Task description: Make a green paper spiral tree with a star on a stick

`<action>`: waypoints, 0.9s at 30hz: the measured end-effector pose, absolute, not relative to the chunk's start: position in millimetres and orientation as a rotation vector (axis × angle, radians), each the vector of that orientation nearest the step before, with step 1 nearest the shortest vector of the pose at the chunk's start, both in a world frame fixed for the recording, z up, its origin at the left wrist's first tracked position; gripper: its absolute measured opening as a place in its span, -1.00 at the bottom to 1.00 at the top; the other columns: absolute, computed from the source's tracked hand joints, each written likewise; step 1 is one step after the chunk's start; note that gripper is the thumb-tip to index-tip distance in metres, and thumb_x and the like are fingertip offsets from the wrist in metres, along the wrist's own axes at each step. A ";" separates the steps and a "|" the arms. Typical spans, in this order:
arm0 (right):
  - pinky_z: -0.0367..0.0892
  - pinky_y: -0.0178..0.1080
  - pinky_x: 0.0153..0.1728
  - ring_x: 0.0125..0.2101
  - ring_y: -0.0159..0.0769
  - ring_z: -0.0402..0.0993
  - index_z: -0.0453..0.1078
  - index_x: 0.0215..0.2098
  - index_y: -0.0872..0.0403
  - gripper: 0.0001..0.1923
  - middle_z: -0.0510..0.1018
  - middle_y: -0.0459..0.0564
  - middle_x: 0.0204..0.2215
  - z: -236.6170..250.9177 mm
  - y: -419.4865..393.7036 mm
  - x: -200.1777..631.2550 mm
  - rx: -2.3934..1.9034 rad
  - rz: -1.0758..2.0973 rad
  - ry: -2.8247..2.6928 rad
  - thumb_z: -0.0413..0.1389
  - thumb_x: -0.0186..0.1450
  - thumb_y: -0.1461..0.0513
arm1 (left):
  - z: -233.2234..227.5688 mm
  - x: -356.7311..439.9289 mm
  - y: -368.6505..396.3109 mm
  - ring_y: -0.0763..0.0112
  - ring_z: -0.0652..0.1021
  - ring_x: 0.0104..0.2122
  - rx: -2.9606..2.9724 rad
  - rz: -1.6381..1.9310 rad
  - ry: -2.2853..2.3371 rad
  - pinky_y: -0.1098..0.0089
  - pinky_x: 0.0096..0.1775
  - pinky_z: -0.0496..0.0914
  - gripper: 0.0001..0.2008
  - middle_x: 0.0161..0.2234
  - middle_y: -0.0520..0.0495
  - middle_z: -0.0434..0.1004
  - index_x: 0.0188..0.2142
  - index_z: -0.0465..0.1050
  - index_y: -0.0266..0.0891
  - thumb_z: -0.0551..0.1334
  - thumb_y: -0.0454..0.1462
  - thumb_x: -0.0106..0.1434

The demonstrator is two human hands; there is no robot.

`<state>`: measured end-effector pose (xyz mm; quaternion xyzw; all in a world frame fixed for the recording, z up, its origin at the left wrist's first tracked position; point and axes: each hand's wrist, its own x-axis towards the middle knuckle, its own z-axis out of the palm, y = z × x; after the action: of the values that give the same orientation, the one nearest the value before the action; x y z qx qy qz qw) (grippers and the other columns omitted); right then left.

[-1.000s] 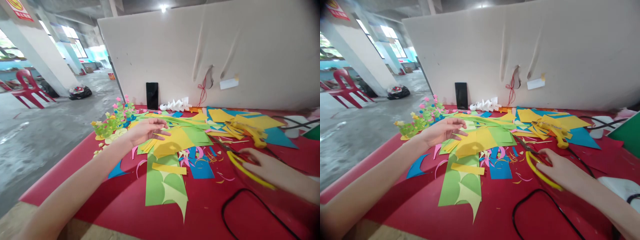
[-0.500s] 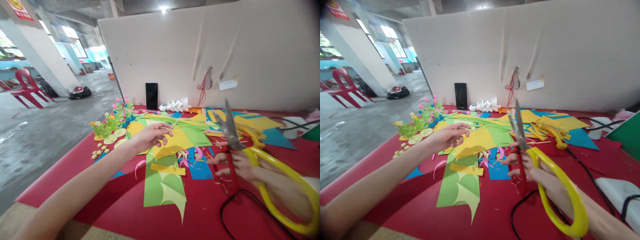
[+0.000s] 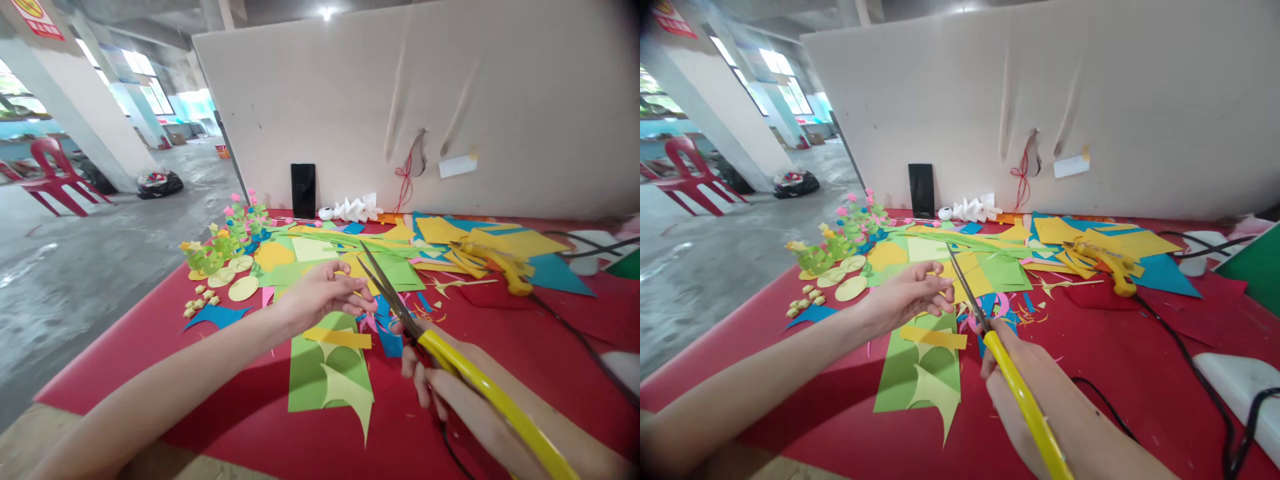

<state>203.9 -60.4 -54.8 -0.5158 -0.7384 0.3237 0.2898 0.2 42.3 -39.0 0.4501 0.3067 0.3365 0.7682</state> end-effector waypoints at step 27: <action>0.38 -0.32 -0.40 -0.41 -0.43 0.39 0.33 -0.17 0.10 -0.77 0.44 -0.04 -0.31 -38.8 -49.8 192.5 -1.527 0.904 -1.990 -0.02 0.33 0.13 | -47.1 10.4 29.4 0.49 0.58 -0.59 0.889 0.704 0.678 0.65 -0.59 0.39 -0.65 -0.53 0.02 0.55 -0.41 0.03 -0.20 0.29 -0.37 0.09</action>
<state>192.5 -49.8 -38.8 -0.5568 -0.7253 0.3294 0.2354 10.4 29.4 -47.1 0.4129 0.3148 0.3268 0.7897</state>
